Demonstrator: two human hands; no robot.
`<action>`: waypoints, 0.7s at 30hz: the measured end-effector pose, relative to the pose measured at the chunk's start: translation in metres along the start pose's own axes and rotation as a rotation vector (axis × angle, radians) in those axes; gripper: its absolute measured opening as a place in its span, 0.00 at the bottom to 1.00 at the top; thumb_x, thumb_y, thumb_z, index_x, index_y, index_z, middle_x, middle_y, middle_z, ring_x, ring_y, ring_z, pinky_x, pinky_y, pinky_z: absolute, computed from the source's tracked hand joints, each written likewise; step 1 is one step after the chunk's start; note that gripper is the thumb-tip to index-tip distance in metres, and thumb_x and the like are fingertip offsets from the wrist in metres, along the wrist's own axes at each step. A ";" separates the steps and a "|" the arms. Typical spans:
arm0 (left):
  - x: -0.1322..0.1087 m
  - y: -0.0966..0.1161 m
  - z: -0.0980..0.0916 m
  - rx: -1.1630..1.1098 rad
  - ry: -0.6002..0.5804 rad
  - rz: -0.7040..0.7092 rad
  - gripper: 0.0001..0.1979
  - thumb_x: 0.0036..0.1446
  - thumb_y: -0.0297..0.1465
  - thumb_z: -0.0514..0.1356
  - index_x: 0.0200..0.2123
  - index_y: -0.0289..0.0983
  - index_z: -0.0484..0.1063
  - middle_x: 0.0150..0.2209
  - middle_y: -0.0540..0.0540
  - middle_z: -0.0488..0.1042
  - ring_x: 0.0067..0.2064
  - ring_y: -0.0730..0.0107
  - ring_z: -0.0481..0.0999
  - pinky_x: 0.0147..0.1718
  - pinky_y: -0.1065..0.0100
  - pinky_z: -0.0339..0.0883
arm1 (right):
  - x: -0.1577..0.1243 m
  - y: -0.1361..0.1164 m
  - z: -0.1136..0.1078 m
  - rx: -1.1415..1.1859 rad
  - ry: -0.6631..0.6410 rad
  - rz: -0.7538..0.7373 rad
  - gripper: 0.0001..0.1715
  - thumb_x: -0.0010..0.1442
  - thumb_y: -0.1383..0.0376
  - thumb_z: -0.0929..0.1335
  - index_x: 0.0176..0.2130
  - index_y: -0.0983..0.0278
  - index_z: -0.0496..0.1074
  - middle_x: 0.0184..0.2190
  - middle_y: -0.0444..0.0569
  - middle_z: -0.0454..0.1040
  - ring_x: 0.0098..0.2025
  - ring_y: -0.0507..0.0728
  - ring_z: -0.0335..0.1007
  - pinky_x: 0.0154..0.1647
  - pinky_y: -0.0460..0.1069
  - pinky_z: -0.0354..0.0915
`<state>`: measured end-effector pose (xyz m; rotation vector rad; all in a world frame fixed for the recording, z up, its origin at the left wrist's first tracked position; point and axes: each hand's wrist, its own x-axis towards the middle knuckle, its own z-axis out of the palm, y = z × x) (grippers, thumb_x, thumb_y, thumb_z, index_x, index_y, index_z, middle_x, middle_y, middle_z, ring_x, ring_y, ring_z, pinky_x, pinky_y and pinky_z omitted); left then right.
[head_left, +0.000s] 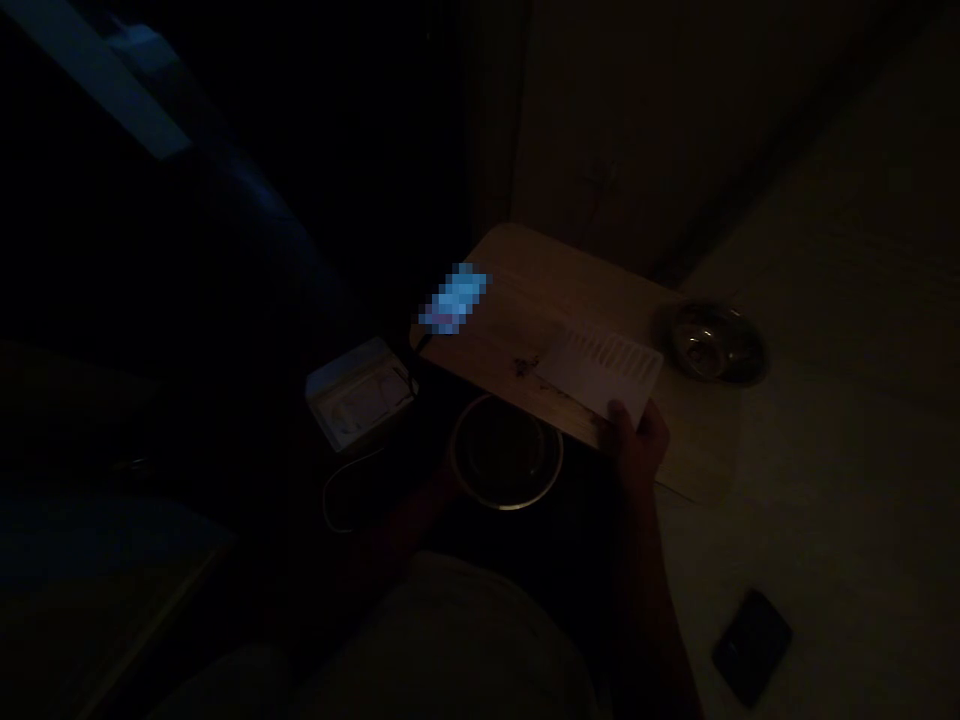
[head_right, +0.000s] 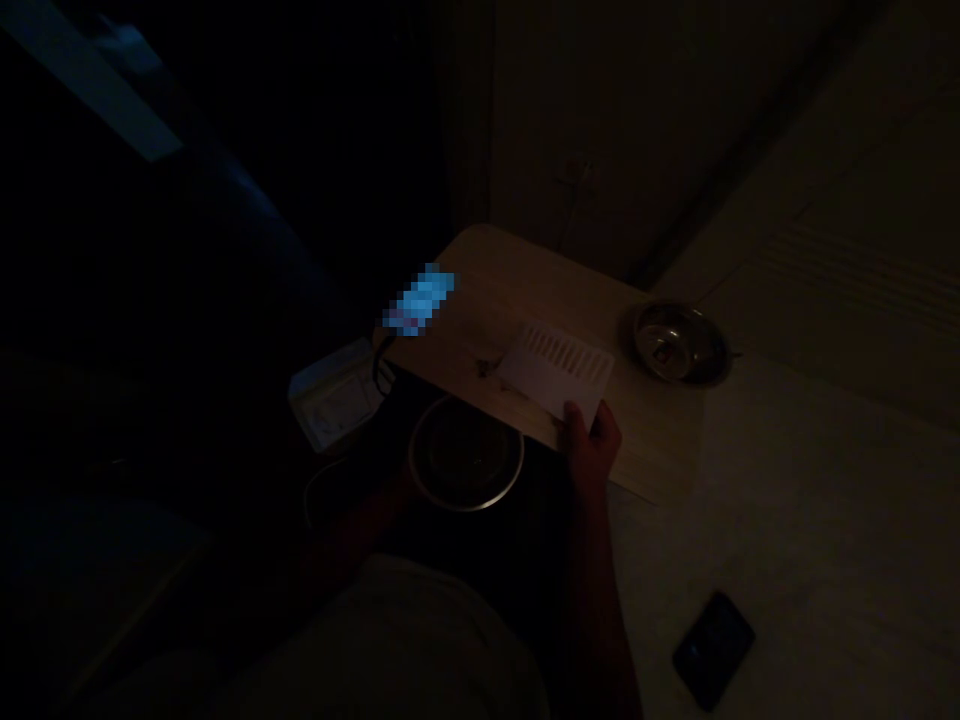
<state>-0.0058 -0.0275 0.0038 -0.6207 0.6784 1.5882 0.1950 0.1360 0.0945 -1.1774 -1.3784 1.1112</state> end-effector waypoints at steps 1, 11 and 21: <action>0.001 0.000 -0.001 -0.005 0.004 0.001 0.21 0.75 0.42 0.55 0.57 0.31 0.74 0.53 0.37 0.76 0.51 0.62 0.78 0.52 0.56 0.75 | 0.000 -0.001 0.000 0.018 -0.007 0.012 0.22 0.55 0.50 0.77 0.40 0.64 0.80 0.37 0.50 0.82 0.38 0.59 0.76 0.39 0.53 0.73; 0.008 0.000 -0.002 -0.026 -0.057 -0.026 0.23 0.75 0.43 0.55 0.60 0.31 0.73 0.57 0.36 0.75 0.56 0.59 0.76 0.57 0.53 0.73 | -0.002 -0.004 0.000 -0.002 -0.141 0.064 0.21 0.55 0.49 0.78 0.37 0.63 0.79 0.33 0.48 0.81 0.34 0.57 0.75 0.34 0.52 0.73; 0.005 0.000 -0.002 -0.032 0.016 -0.004 0.22 0.75 0.42 0.55 0.58 0.31 0.74 0.54 0.37 0.75 0.54 0.60 0.77 0.57 0.53 0.72 | 0.000 -0.002 0.000 -0.034 -0.154 0.049 0.20 0.56 0.49 0.78 0.37 0.63 0.80 0.32 0.48 0.80 0.33 0.57 0.75 0.33 0.50 0.71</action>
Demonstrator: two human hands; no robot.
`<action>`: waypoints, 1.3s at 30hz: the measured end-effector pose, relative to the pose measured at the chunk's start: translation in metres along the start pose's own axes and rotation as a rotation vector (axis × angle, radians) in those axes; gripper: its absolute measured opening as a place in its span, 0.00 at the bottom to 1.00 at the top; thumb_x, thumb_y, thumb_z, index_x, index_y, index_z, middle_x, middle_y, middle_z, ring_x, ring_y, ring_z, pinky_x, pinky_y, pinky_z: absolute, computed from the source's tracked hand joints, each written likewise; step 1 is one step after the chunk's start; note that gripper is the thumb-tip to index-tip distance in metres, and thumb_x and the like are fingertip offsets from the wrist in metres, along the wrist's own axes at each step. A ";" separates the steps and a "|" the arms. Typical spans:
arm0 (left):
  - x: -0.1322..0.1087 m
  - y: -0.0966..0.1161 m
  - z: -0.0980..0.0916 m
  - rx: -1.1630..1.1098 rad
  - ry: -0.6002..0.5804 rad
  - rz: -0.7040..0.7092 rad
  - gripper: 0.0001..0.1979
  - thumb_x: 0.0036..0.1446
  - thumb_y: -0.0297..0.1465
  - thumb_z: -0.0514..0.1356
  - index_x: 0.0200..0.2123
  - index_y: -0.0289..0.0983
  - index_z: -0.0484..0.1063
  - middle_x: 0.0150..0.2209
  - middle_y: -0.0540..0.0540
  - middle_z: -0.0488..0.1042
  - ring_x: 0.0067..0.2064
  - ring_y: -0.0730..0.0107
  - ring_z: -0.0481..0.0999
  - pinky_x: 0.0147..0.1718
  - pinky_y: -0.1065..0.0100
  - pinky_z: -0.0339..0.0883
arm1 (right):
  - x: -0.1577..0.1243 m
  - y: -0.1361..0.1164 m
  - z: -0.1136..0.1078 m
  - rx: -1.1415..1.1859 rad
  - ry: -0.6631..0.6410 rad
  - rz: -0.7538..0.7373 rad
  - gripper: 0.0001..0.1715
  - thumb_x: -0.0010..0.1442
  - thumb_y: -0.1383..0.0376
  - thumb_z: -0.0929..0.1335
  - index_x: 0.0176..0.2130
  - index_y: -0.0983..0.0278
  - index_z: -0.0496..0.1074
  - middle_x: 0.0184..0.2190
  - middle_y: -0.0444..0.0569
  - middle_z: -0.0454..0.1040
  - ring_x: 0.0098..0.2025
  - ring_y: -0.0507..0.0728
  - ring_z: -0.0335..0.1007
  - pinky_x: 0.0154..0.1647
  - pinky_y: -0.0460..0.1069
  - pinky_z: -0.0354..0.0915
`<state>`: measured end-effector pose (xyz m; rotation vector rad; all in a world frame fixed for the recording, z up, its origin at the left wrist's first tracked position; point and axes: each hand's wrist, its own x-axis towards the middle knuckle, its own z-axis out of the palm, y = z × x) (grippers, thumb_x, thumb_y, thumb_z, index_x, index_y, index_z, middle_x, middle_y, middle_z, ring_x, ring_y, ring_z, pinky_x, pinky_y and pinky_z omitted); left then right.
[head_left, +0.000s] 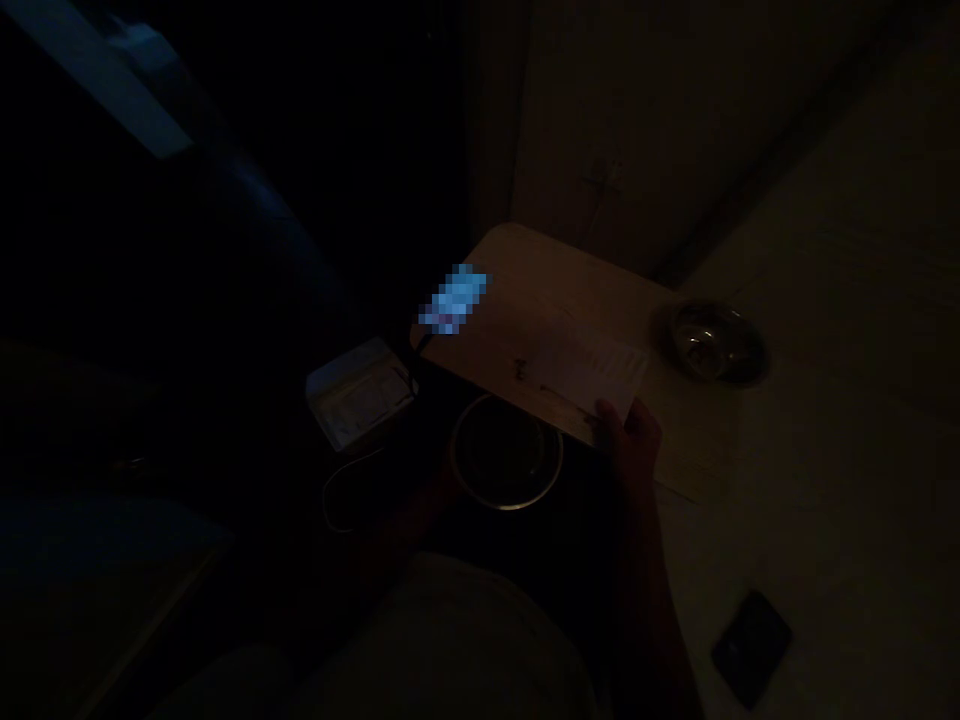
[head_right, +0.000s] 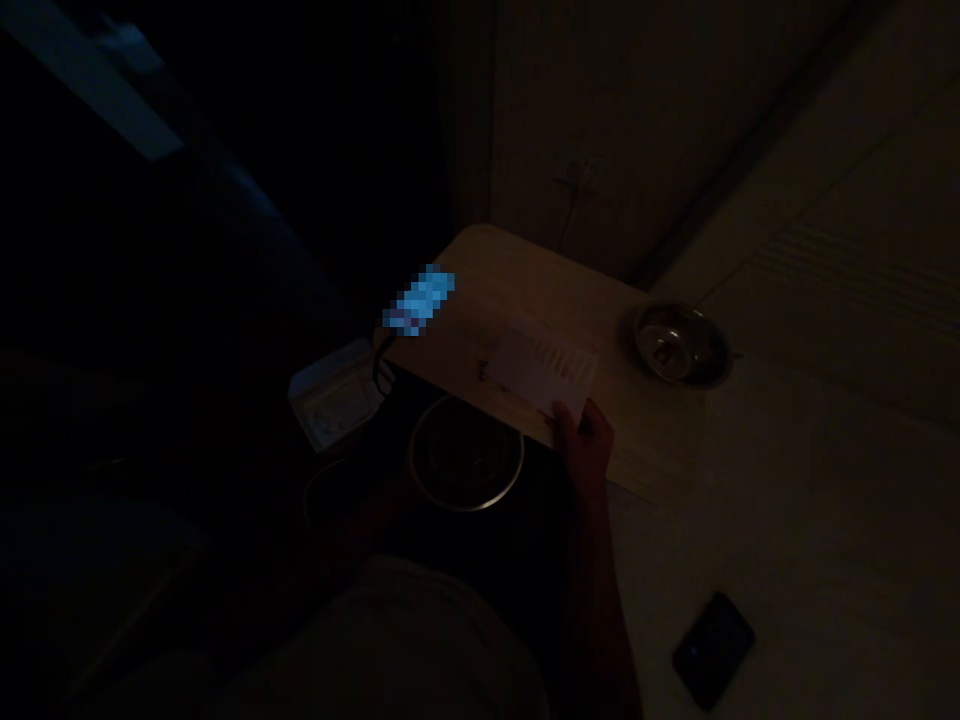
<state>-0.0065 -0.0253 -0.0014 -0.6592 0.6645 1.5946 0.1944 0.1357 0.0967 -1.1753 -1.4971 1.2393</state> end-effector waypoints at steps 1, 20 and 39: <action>0.000 0.000 0.001 0.004 -0.003 -0.005 0.21 0.75 0.42 0.56 0.57 0.31 0.74 0.54 0.37 0.76 0.54 0.61 0.77 0.56 0.53 0.72 | 0.000 0.000 0.000 0.007 -0.011 0.009 0.20 0.56 0.49 0.78 0.36 0.63 0.80 0.32 0.48 0.80 0.33 0.57 0.75 0.32 0.50 0.71; -0.006 -0.001 0.004 0.043 0.002 0.026 0.21 0.75 0.42 0.55 0.59 0.31 0.73 0.54 0.36 0.75 0.53 0.61 0.77 0.54 0.55 0.74 | -0.003 -0.011 0.001 -0.070 -0.048 0.024 0.19 0.55 0.50 0.76 0.33 0.63 0.78 0.28 0.47 0.79 0.29 0.56 0.73 0.28 0.49 0.67; -0.003 -0.001 0.004 0.057 -0.039 0.001 0.23 0.75 0.42 0.56 0.60 0.30 0.73 0.56 0.35 0.75 0.55 0.59 0.77 0.56 0.53 0.73 | -0.003 -0.006 -0.001 -0.034 -0.065 0.026 0.20 0.56 0.48 0.78 0.34 0.62 0.79 0.27 0.46 0.79 0.28 0.56 0.74 0.26 0.49 0.68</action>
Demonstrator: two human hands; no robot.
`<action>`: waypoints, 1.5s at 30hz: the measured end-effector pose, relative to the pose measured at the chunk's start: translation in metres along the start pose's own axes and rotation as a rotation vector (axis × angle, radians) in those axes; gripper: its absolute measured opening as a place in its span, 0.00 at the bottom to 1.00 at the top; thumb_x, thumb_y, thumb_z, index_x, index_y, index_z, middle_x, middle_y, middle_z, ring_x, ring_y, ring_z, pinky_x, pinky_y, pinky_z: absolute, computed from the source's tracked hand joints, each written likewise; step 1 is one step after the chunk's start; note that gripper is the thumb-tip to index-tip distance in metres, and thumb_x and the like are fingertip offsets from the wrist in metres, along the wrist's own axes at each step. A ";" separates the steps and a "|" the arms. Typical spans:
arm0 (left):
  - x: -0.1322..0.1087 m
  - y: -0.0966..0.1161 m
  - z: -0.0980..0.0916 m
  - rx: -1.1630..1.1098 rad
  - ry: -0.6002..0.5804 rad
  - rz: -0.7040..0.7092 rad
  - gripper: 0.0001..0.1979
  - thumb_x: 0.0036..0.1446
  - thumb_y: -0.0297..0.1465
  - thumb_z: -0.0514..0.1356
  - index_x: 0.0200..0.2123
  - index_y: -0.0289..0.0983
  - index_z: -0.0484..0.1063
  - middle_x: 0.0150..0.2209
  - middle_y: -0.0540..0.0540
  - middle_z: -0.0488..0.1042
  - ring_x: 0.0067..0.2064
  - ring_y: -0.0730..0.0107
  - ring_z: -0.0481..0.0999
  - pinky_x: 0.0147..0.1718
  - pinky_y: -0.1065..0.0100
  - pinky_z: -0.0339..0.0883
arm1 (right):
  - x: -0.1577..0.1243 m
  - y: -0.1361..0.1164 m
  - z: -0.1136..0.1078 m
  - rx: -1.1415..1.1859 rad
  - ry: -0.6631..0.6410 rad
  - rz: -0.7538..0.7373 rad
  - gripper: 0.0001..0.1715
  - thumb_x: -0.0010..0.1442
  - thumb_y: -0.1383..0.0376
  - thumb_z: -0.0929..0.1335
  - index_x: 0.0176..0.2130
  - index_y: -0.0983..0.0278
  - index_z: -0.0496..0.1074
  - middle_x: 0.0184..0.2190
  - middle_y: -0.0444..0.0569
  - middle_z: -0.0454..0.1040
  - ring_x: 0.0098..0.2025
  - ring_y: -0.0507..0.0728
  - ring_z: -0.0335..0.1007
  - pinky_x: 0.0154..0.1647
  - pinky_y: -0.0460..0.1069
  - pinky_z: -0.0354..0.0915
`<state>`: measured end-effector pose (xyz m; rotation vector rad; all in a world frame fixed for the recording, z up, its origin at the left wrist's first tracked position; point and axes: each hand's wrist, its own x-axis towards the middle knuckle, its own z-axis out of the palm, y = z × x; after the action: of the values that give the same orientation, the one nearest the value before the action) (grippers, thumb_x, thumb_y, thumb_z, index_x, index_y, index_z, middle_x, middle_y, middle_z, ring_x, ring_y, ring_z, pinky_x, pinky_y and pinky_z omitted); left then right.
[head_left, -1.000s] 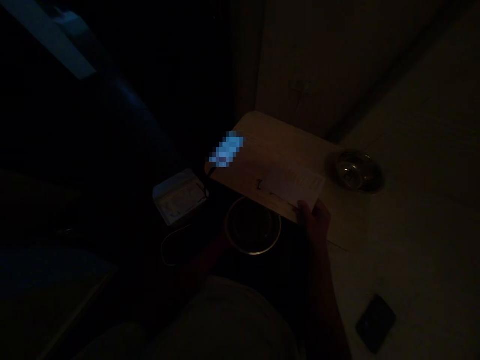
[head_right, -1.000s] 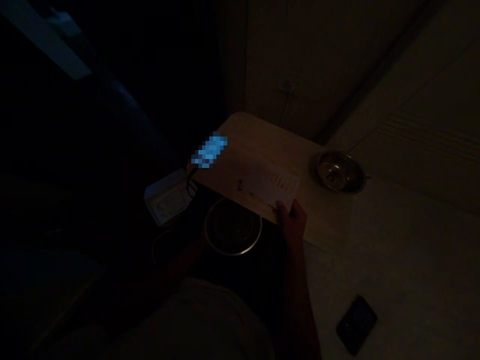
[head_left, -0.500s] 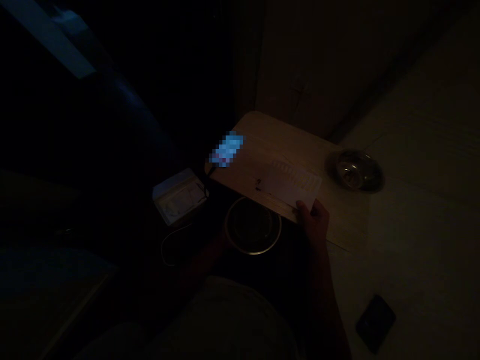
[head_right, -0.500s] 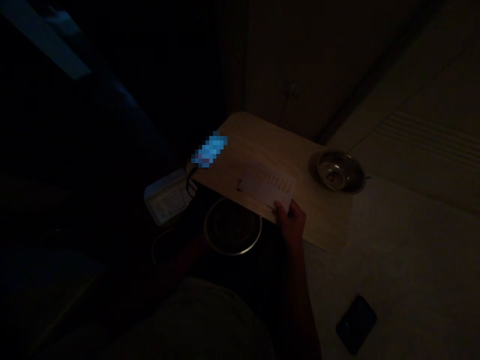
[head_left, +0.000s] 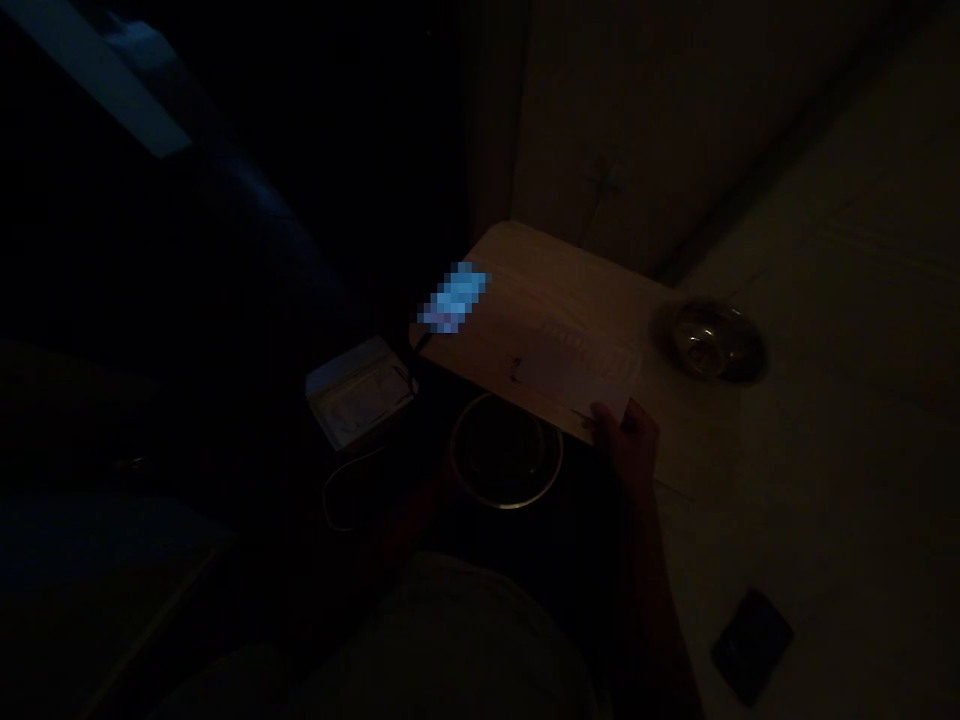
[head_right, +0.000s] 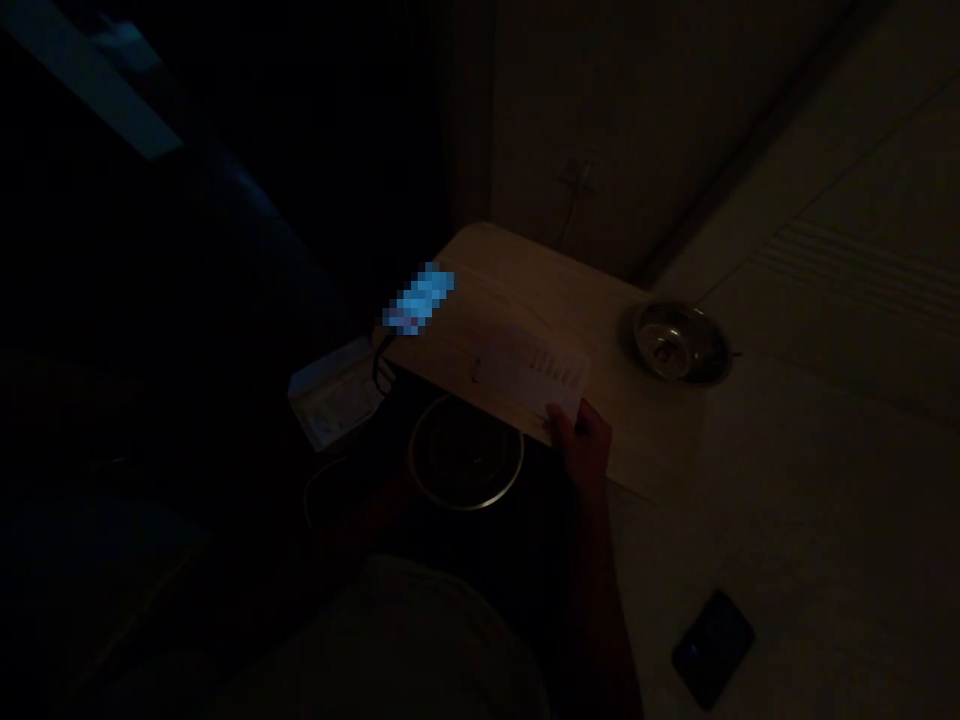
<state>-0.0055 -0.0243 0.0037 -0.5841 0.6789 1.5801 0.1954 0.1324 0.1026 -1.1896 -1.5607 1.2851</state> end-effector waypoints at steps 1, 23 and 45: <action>0.000 0.000 0.000 0.000 -0.002 -0.001 0.23 0.75 0.43 0.56 0.60 0.30 0.73 0.55 0.36 0.75 0.54 0.59 0.77 0.56 0.53 0.73 | 0.000 0.001 0.000 0.009 0.003 0.008 0.21 0.55 0.48 0.78 0.34 0.62 0.79 0.27 0.46 0.79 0.27 0.56 0.75 0.26 0.49 0.68; -0.003 0.000 0.002 0.038 0.096 0.035 0.19 0.74 0.40 0.57 0.54 0.30 0.74 0.50 0.39 0.76 0.51 0.63 0.77 0.53 0.56 0.74 | 0.001 0.010 -0.001 0.030 0.124 -0.030 0.20 0.55 0.49 0.78 0.36 0.63 0.79 0.32 0.48 0.80 0.33 0.57 0.75 0.32 0.50 0.71; 0.005 0.000 -0.006 0.031 0.005 0.003 0.24 0.75 0.43 0.54 0.60 0.31 0.73 0.56 0.36 0.75 0.55 0.59 0.77 0.56 0.53 0.74 | 0.002 0.000 0.001 0.006 0.031 -0.005 0.20 0.54 0.49 0.78 0.33 0.62 0.79 0.29 0.46 0.79 0.30 0.55 0.74 0.29 0.49 0.71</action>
<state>-0.0064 -0.0249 -0.0035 -0.5643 0.7068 1.5688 0.1942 0.1338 0.1029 -1.1953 -1.5361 1.2612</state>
